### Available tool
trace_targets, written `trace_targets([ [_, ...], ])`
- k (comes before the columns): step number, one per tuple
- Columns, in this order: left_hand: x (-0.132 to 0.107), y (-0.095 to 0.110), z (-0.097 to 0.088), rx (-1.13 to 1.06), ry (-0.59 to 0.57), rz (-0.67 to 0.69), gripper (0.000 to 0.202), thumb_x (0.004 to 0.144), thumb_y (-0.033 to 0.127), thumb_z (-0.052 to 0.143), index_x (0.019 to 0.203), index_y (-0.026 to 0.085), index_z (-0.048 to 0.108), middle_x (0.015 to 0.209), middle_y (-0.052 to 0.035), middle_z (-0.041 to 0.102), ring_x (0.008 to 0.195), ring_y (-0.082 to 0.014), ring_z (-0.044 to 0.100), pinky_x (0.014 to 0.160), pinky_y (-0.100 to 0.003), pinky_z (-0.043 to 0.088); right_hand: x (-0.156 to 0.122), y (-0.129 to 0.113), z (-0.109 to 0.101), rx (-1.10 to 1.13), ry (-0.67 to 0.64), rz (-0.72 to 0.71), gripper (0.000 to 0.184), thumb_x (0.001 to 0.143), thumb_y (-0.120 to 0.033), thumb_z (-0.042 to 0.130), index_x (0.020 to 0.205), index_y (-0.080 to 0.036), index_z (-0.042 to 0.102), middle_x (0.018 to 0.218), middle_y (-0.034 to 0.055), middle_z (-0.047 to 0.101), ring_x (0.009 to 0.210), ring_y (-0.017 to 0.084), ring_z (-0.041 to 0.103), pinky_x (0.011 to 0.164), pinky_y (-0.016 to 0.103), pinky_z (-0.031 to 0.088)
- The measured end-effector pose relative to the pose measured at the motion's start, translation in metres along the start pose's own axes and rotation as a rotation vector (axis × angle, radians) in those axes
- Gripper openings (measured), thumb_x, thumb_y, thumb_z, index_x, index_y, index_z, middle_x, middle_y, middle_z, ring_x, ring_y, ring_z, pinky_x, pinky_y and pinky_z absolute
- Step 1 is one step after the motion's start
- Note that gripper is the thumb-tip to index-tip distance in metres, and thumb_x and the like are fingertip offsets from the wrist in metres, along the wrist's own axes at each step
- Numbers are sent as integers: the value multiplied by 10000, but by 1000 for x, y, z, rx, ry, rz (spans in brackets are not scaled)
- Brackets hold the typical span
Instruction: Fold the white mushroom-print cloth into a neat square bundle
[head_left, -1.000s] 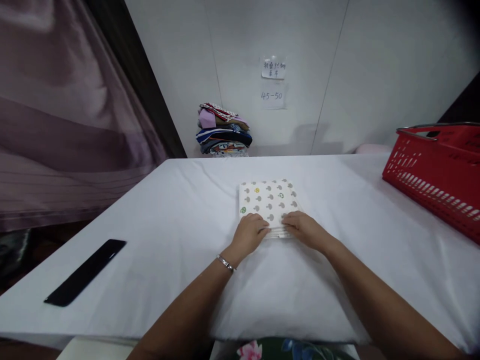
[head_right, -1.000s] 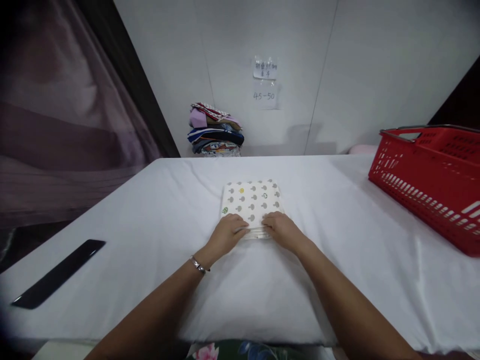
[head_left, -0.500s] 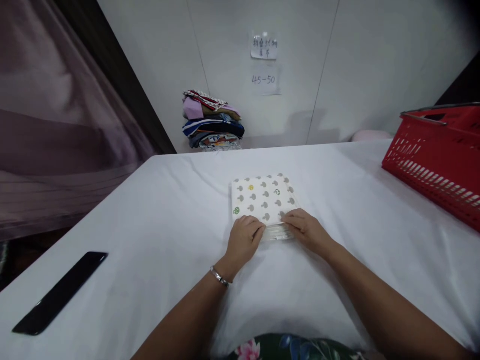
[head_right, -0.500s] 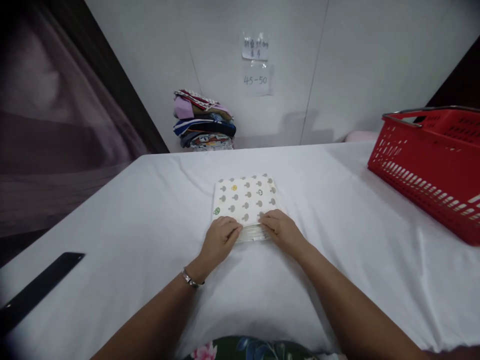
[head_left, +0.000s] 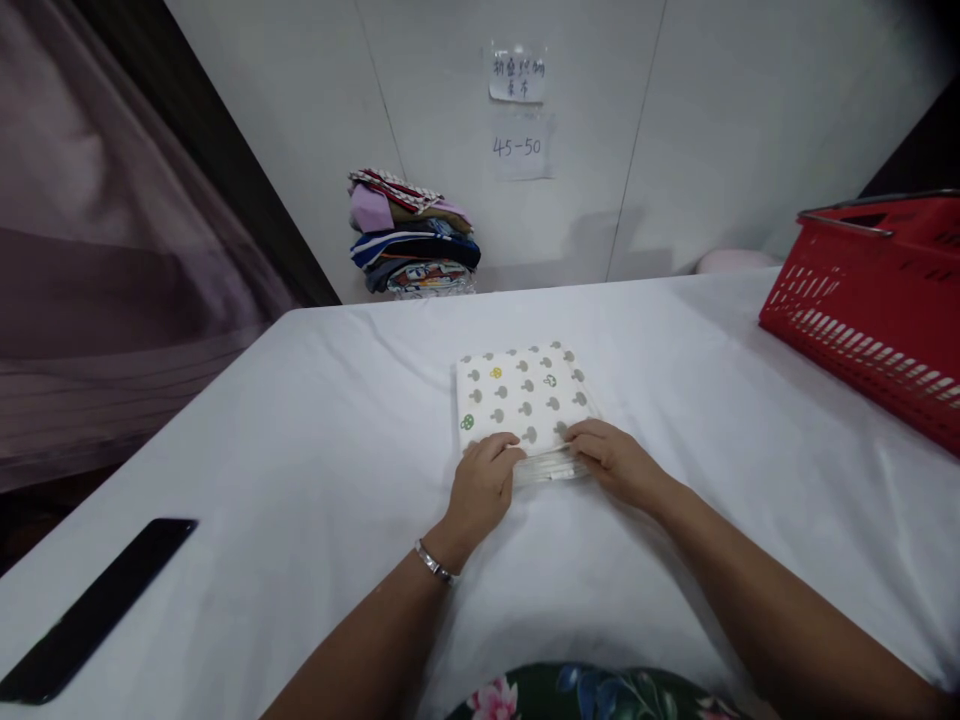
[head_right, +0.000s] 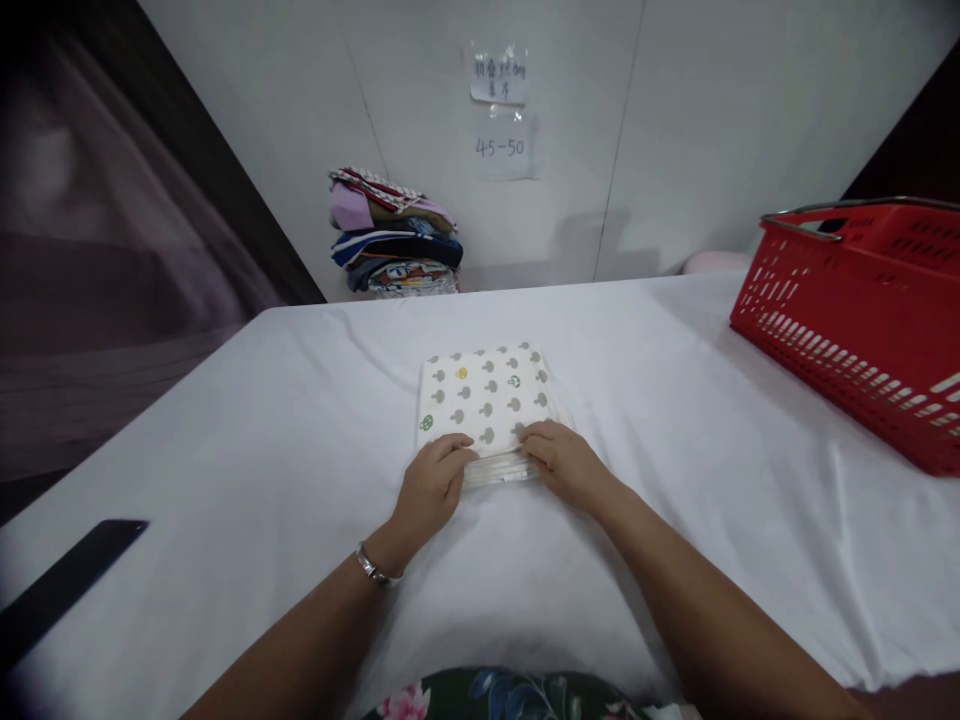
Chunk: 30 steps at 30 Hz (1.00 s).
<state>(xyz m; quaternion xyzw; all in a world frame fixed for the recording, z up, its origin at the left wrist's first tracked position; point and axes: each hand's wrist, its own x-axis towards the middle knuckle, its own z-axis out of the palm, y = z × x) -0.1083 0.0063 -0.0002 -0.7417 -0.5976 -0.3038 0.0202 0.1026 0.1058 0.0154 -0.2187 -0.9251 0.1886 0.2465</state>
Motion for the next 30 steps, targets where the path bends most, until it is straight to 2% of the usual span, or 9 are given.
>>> trace_targets([
  [5,0,4,-3,30,-24,10,240,839,116,402,951,217,589,1116,-59,570,941,-179,527,799,-342,429,0,0,0,-25,-12,-39,268,839,-153,438,1005,-224,636,1020,83,611,916,208,558,769,368,479],
  [9,0,5,-3,47,-18,-2,192,866,161,408,907,210,589,1150,-59,553,907,-167,528,790,-331,431,1,-3,-2,-58,-45,-22,237,862,-175,450,976,-225,651,956,68,613,854,196,552,730,336,470],
  [16,0,5,-4,57,-35,17,184,879,208,427,897,214,610,1157,-51,551,889,-149,533,804,-328,430,1,-2,0,-87,-39,11,229,880,-175,448,953,-218,660,955,66,624,876,198,561,721,313,468],
  [25,1,6,0,99,-28,-2,202,877,255,451,969,239,631,1129,-56,578,867,-167,545,786,-347,432,1,1,0,-105,-3,-27,232,869,-116,401,965,-190,599,1032,96,620,940,202,563,803,369,485],
  [30,3,8,2,88,-28,-16,189,877,245,447,912,227,632,1086,-57,591,902,-183,539,791,-360,426,-1,1,-1,-60,12,-25,252,858,-103,389,992,-206,575,1087,90,598,997,205,549,829,393,482],
])
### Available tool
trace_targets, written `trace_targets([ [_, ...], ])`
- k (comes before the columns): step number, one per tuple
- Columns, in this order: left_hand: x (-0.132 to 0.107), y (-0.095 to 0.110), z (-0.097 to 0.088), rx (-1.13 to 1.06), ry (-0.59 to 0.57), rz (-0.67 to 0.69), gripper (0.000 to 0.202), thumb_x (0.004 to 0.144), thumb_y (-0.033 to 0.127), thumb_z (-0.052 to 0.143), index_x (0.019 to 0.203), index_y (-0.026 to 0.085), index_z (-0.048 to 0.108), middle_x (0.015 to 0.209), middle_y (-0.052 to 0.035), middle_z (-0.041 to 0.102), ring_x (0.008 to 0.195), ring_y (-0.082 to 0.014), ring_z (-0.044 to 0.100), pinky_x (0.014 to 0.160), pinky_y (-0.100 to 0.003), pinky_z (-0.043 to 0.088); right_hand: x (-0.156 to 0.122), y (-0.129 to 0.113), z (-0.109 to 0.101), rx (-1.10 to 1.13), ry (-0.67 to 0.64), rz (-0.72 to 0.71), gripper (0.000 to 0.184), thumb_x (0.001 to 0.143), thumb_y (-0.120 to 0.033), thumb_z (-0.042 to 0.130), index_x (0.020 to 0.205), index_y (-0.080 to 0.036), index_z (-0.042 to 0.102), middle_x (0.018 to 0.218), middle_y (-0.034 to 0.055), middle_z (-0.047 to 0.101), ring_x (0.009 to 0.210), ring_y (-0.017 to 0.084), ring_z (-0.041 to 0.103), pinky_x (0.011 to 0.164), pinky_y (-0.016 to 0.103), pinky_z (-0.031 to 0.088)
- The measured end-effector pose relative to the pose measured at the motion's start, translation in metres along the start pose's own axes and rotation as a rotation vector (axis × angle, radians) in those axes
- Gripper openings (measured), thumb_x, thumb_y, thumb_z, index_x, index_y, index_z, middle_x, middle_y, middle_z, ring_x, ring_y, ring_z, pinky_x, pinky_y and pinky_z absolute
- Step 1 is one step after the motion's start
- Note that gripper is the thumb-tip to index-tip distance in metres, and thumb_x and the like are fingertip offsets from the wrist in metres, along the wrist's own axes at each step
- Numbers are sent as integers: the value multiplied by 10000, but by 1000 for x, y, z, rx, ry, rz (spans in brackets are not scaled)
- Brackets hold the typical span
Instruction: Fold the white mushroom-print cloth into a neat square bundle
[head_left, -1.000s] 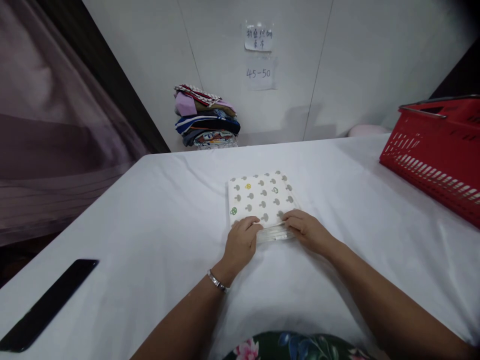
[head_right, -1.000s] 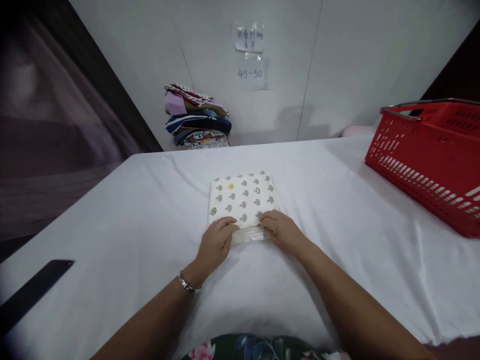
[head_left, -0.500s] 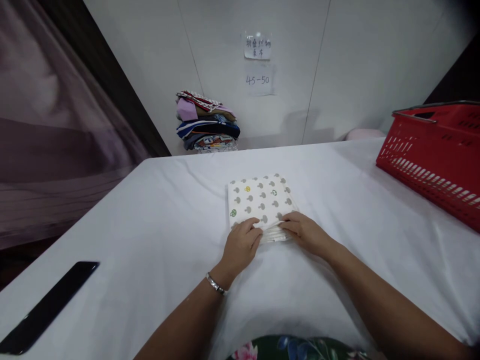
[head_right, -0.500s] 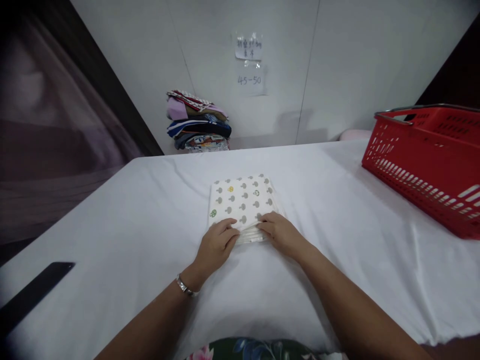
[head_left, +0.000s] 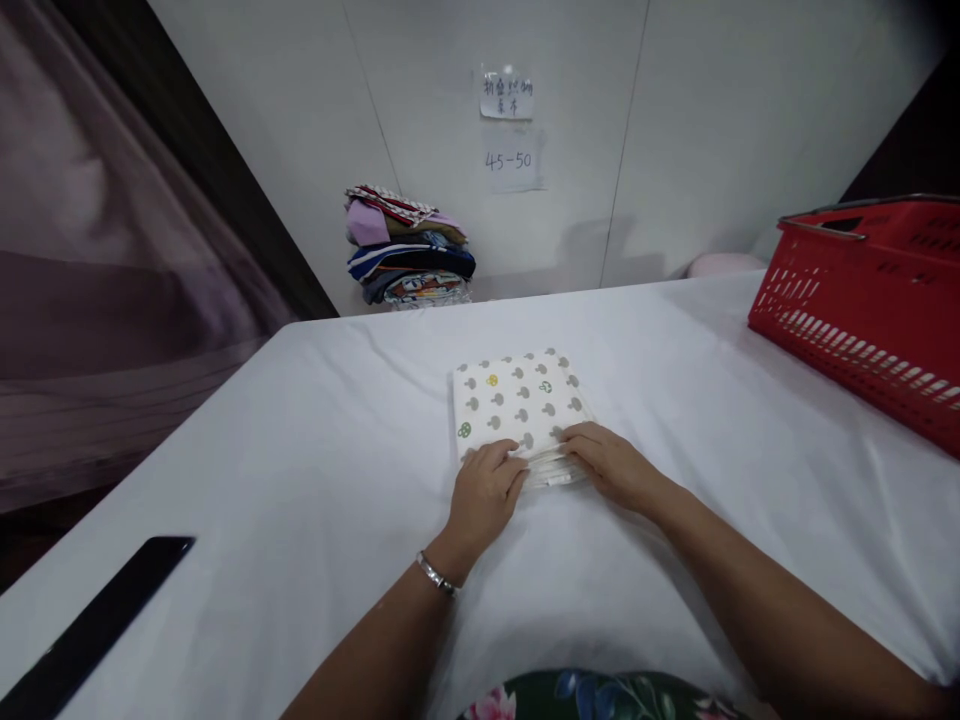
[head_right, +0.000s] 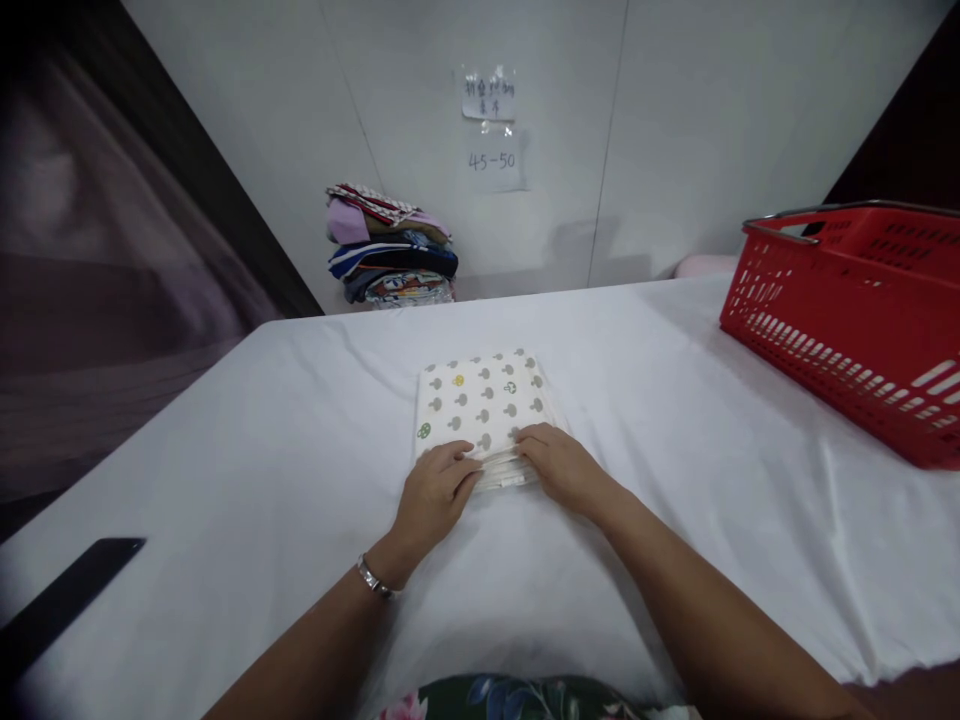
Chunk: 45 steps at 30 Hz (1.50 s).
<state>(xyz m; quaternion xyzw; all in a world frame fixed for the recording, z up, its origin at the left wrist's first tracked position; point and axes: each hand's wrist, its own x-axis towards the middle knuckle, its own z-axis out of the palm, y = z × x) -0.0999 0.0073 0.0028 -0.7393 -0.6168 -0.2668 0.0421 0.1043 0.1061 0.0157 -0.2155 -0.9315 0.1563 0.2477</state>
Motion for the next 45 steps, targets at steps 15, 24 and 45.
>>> trace_targets([
  [15,1,4,-3,-35,21,44,183,897,181,369,867,198,549,850,-44,621,850,-176,548,786,-352,386,3,-2,-2,-77,-51,13,218,859,-93,392,923,-193,576,898,75,623,843,189,563,719,323,462],
  [24,4,4,3,19,32,20,177,897,160,349,850,198,515,790,-27,591,759,-164,516,746,-327,380,4,-4,-1,-104,-73,9,204,904,-200,388,1004,-194,565,864,64,614,791,186,536,688,313,437],
  [45,1,2,4,91,29,148,273,791,35,432,912,210,604,1088,-54,596,917,-189,527,782,-341,442,4,-3,-8,-113,-92,-9,239,833,-40,379,807,-180,572,774,34,576,725,156,486,629,262,366],
])
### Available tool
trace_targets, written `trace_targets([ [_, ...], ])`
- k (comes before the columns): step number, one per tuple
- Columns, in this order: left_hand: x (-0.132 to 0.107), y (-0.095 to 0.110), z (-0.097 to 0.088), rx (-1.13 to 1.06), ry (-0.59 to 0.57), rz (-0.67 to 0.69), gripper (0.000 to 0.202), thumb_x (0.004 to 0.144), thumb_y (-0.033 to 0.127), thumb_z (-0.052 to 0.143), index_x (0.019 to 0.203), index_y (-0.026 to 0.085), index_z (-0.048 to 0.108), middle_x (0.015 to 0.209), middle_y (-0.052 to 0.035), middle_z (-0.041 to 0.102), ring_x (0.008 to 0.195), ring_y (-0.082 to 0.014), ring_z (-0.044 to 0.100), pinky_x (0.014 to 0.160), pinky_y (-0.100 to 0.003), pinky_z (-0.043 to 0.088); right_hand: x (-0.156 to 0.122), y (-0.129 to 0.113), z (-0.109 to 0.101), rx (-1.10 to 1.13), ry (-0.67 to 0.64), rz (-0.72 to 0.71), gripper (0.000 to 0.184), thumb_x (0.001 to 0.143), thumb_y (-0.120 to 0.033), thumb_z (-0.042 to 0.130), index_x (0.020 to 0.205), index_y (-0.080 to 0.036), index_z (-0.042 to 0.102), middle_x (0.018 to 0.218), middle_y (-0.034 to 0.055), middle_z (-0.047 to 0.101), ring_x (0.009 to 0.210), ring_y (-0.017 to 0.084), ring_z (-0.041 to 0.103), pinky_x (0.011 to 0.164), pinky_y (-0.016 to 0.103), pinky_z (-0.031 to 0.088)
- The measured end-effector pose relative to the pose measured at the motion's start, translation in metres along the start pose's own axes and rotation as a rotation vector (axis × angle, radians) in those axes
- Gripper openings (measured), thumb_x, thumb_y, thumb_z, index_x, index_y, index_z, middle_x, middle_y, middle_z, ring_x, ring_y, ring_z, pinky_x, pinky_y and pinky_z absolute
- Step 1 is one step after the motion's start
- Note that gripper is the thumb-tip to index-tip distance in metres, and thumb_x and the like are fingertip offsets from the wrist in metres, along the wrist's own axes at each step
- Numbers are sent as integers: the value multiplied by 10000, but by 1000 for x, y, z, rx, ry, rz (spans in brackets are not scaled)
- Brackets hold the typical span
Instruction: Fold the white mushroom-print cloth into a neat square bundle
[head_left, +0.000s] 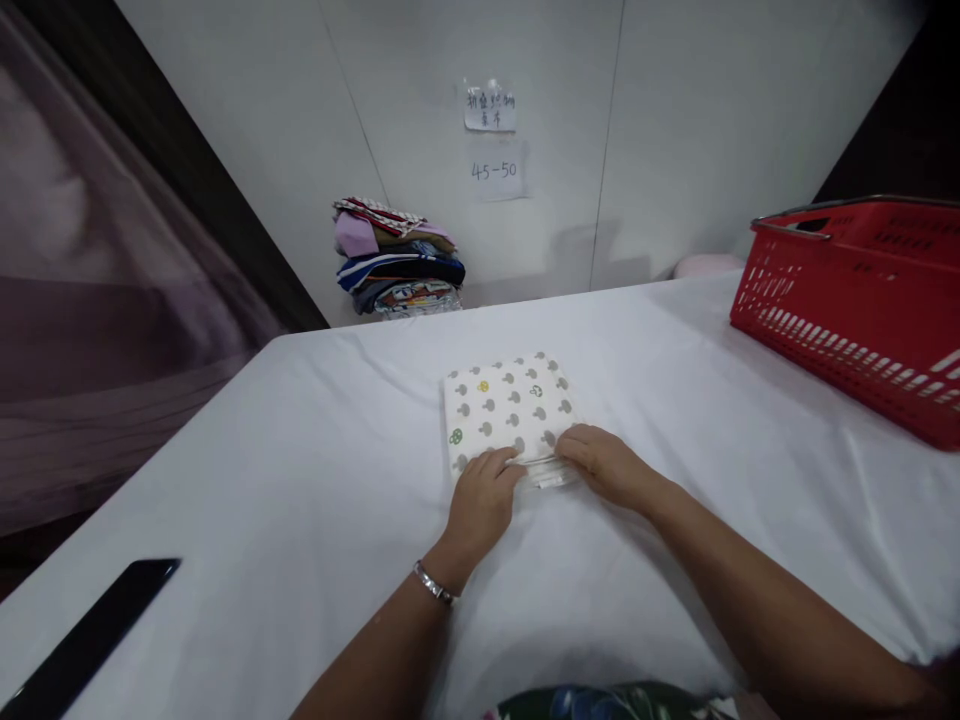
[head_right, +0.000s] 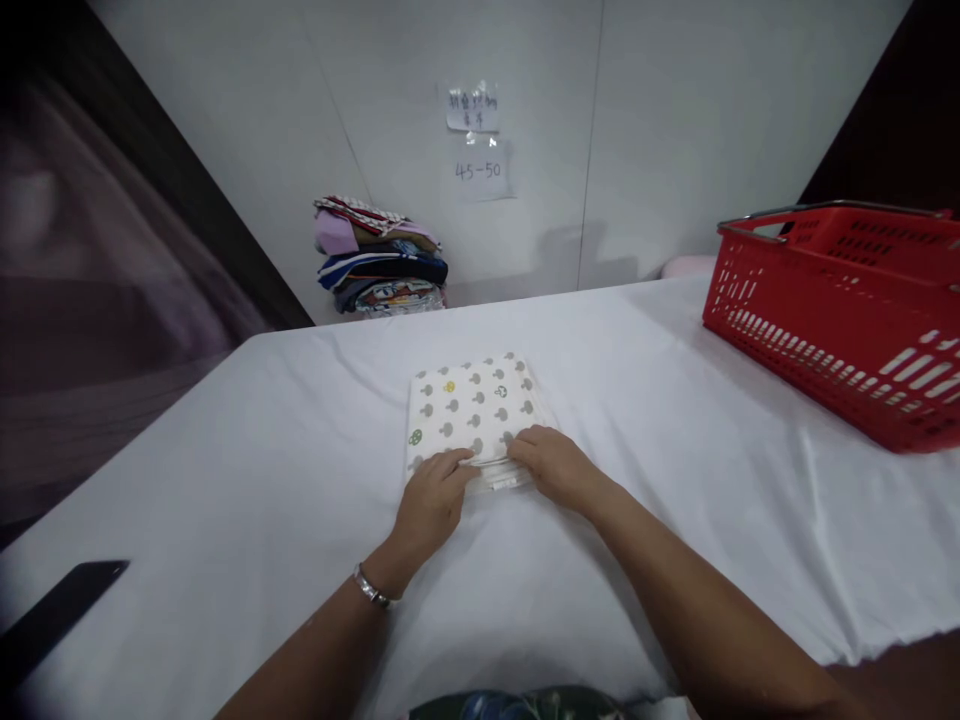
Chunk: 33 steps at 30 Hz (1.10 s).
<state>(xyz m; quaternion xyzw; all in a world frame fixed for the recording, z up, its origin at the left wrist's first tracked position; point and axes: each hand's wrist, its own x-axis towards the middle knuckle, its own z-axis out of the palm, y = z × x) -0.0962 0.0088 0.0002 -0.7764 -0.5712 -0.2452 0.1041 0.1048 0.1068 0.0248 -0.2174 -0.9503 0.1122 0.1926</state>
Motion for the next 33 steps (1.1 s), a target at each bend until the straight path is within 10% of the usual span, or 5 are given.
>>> trace_targets([
  [33,5,8,2,-37,50,-25,142,868,121,416,885,178,545,861,-39,617,821,-168,541,758,-336,428,-2,3,7,-4,46,-14,198,857,-84,412,845,-189,579,833,47,594,805,167,508,683,270,378],
])
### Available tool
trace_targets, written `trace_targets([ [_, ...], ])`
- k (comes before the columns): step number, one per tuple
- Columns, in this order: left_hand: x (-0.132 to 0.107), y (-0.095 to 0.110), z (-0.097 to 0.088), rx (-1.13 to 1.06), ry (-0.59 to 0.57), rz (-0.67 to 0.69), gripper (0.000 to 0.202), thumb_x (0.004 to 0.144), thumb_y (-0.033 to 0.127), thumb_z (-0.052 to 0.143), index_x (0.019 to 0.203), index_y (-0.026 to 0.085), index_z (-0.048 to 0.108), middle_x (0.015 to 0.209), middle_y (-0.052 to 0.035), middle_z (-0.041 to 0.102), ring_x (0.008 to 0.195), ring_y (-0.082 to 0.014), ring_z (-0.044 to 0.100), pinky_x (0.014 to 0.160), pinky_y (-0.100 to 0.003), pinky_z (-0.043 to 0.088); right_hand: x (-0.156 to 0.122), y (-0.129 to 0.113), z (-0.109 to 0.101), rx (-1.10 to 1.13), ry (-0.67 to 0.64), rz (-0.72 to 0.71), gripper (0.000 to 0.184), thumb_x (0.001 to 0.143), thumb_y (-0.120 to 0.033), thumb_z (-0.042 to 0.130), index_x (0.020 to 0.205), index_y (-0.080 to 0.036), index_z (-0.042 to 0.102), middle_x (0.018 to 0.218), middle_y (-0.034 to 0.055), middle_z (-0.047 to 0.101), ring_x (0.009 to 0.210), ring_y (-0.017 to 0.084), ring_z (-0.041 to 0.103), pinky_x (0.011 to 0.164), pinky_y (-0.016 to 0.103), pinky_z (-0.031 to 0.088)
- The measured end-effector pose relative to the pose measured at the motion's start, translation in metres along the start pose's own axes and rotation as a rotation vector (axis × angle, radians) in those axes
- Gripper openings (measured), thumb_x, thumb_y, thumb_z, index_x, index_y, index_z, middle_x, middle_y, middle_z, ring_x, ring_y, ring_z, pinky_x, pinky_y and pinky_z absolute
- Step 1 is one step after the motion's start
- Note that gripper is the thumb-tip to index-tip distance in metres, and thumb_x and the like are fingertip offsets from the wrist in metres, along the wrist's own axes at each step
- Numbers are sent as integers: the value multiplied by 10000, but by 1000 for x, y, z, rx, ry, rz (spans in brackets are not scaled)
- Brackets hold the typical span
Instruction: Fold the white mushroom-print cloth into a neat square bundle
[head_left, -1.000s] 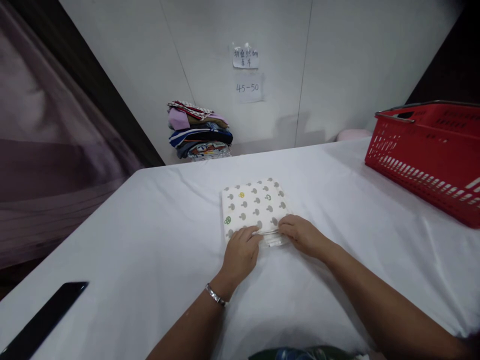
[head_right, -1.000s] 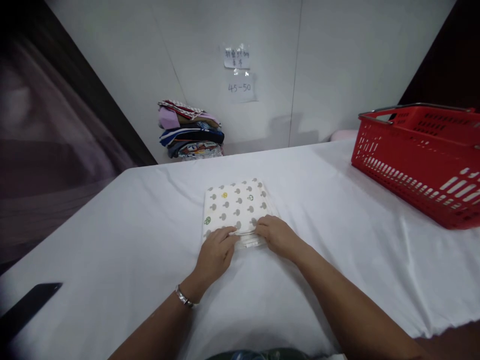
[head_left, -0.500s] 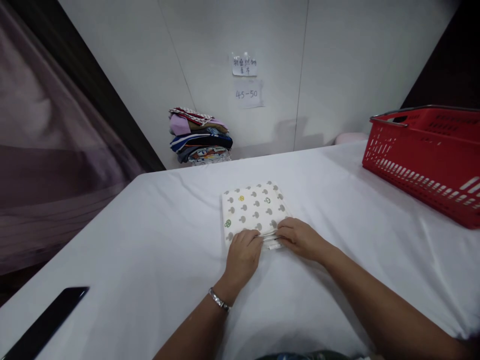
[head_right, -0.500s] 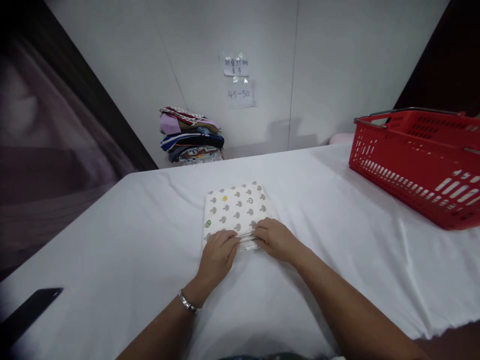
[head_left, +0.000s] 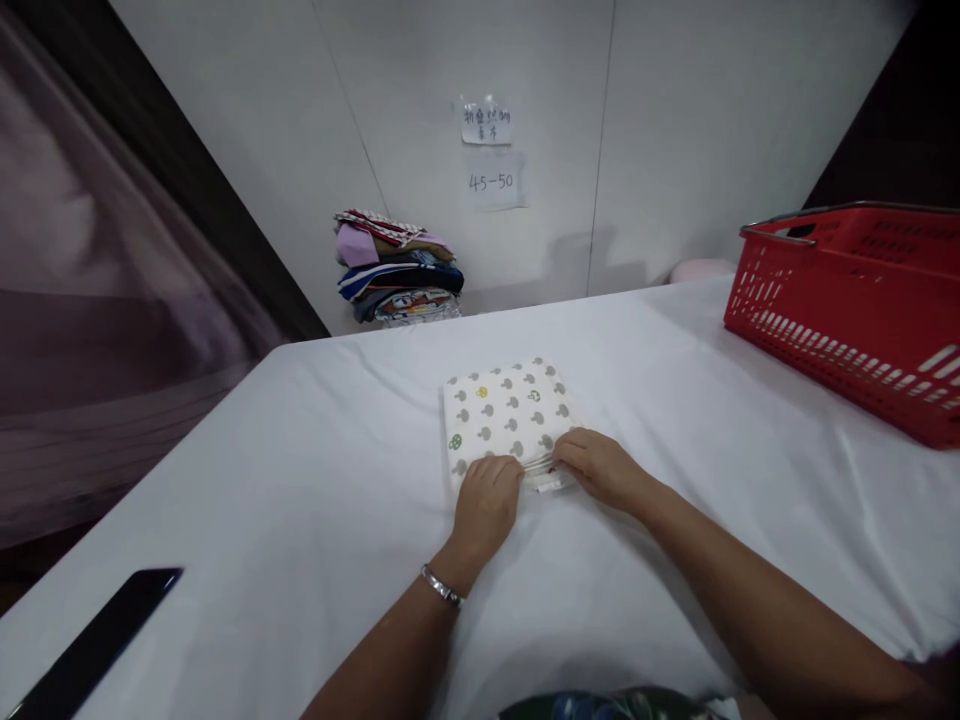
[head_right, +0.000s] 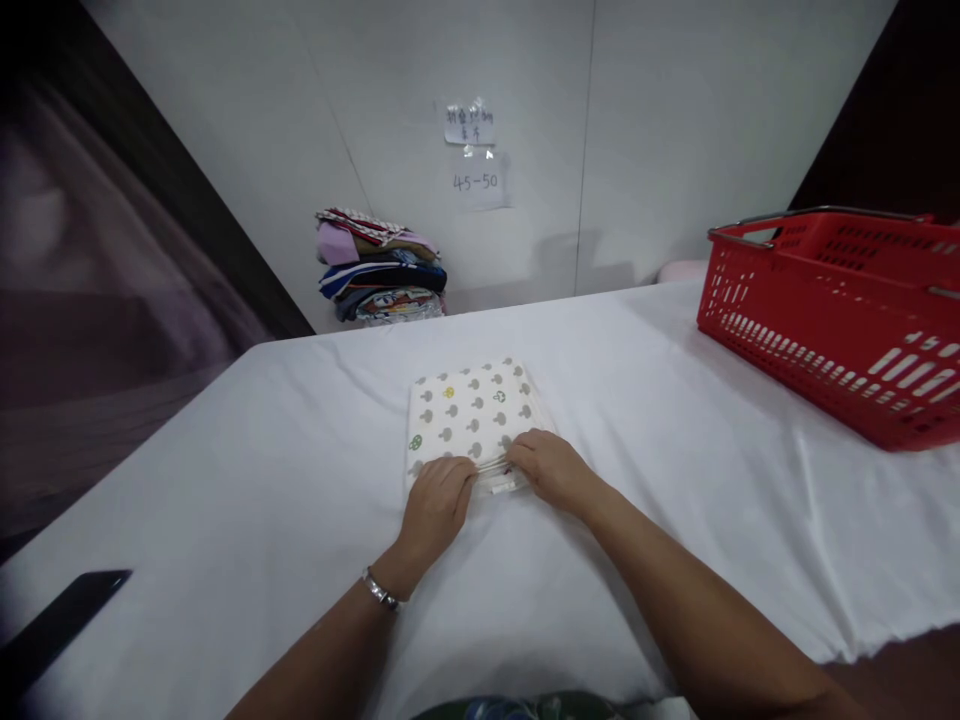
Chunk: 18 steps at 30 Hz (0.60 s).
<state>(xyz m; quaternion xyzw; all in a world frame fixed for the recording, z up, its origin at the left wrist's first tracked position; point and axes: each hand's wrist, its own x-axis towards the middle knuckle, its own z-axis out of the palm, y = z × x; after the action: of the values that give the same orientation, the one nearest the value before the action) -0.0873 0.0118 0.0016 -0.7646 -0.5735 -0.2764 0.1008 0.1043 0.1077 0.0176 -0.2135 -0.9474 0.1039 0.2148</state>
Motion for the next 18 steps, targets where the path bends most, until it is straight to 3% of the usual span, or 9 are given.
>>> trace_targets([
  [7,-3,1,4,60,54,9,238,831,50,407,852,200,591,1080,-52,601,916,-176,543,774,-331,451,1,-3,-2,-1,8,24,194,844,-72,381,797,-186,531,805,42,565,750,156,476,637,258,356],
  [12,-3,2,4,105,22,-6,271,808,37,435,895,220,616,1165,-53,579,961,-193,549,795,-363,460,1,-3,-2,-14,-6,25,211,843,-64,373,797,-185,539,791,47,564,746,158,485,635,259,358],
  [18,2,7,2,110,-49,-47,172,843,200,490,966,229,607,1179,-61,565,962,-214,536,787,-395,452,1,-1,0,-31,-4,29,205,855,-87,383,835,-187,561,804,55,574,757,165,492,653,270,371],
])
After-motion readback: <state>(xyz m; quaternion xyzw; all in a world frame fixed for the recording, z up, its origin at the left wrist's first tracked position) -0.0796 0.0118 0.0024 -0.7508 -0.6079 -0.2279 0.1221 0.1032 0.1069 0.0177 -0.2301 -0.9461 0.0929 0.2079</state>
